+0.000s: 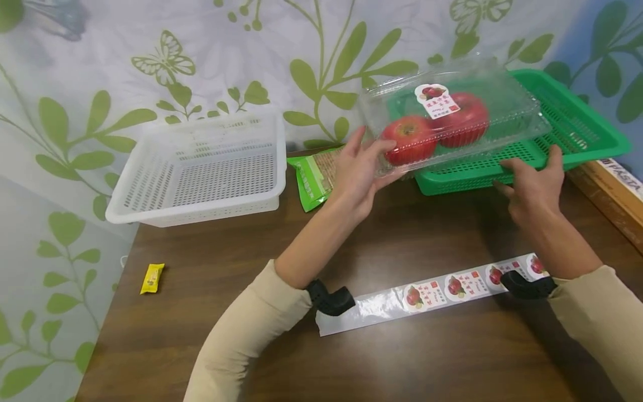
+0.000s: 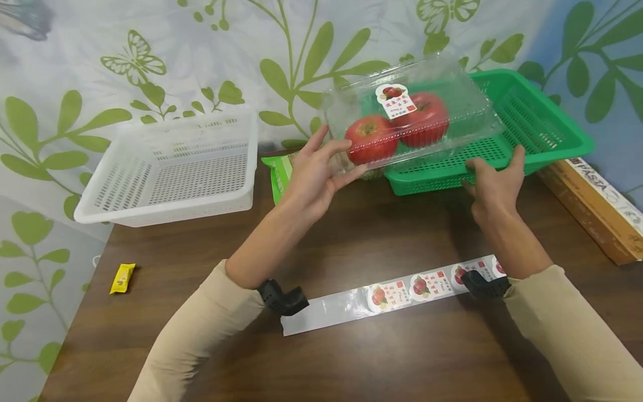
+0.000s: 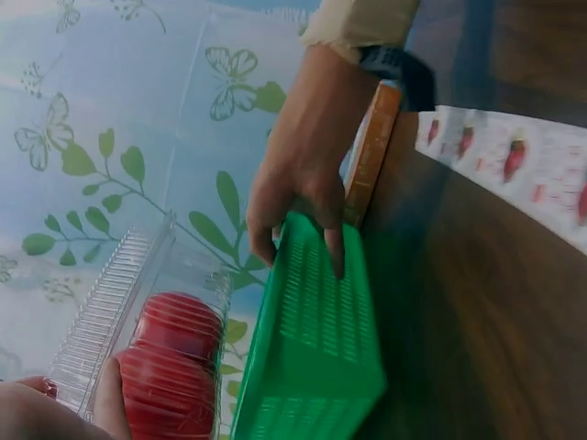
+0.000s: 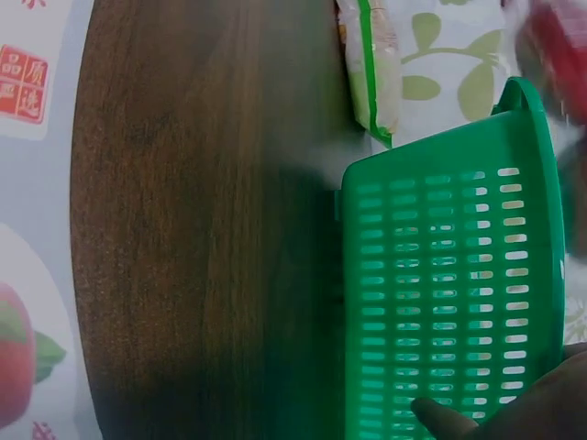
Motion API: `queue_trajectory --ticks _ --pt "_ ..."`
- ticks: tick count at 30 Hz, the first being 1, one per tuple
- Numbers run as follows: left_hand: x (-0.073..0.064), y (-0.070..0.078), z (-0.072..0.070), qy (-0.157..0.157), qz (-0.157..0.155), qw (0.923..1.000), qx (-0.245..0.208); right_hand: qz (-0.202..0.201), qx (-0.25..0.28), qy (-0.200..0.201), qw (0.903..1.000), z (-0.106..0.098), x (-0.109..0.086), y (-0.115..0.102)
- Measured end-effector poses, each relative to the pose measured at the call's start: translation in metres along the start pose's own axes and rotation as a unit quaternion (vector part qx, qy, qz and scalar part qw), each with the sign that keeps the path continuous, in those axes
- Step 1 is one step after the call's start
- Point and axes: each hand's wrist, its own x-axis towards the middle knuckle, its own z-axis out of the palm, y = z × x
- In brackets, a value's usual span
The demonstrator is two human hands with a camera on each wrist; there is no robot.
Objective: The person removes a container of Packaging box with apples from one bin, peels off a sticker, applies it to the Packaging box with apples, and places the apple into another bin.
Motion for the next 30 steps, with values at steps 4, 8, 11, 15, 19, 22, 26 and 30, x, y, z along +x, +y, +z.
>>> queue_trajectory --ticks 4,8,11,15,19,22,26,30 --pt "0.021 -0.005 0.026 0.024 0.005 0.9997 -0.001 0.003 -0.003 -0.001 1.0 0.002 0.0 0.0" --pt "0.036 -0.011 0.045 0.047 -0.007 0.9989 0.004 0.003 -0.009 -0.003 1.0 0.004 -0.001 0.001" --pt "0.043 -0.015 0.057 0.056 -0.017 0.9982 0.015 -0.001 -0.021 -0.005 0.9998 0.006 -0.001 0.001" --pt "0.05 -0.022 0.075 0.064 -0.029 0.9972 0.025 -0.007 -0.024 -0.005 0.9997 0.007 -0.001 0.0" --pt "0.054 -0.032 0.087 0.081 -0.039 0.9943 0.057 -0.006 -0.029 0.0 0.9996 0.007 -0.002 0.0" --pt "0.055 -0.039 0.094 0.098 -0.04 0.9878 0.115 -0.004 -0.035 0.001 0.9994 0.007 -0.004 0.0" --pt "0.056 -0.047 0.1 0.112 -0.042 0.9819 0.146 -0.007 -0.036 -0.001 0.9993 0.006 -0.005 -0.001" --pt "0.059 -0.058 0.102 0.123 -0.056 0.9851 0.107 -0.005 -0.041 0.001 0.9992 0.005 -0.005 -0.001"
